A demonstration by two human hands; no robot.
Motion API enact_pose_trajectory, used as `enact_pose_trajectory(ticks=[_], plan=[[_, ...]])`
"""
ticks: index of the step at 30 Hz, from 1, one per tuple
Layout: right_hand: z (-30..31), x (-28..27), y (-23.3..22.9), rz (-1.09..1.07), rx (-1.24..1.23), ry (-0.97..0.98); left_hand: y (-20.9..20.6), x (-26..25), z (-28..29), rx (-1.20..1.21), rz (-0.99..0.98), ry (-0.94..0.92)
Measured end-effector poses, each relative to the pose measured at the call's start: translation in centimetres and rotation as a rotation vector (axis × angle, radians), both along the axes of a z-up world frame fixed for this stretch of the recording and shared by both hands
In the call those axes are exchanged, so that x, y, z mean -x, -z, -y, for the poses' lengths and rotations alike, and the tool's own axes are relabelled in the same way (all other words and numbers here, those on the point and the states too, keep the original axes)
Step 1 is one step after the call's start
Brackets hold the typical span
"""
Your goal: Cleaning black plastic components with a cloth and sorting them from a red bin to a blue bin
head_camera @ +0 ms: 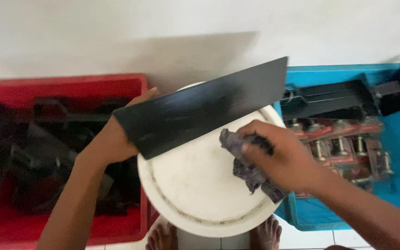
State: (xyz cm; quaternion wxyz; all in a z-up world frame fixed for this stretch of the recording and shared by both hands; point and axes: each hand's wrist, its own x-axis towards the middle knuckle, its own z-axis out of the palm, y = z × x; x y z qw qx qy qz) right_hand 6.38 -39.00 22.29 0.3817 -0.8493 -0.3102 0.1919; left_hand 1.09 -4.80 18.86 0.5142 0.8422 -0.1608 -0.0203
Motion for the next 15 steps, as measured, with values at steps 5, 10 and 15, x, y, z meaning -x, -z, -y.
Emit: enact_pose_trajectory(ticks=[5,10,15], plan=[[-1.7,2.3,2.3,0.541,0.243,-0.261,-0.7,2.1,-1.7,-0.017,-0.024,-0.059],[-1.0,0.5,-0.9,0.587,0.208,-0.320,-1.9,2.5,-2.4,-0.025,-0.027,-0.063],[1.4,-4.8,-3.1,1.030,0.163,-0.039,-3.6,2.5,-1.3,-0.180,-0.004,-0.119]])
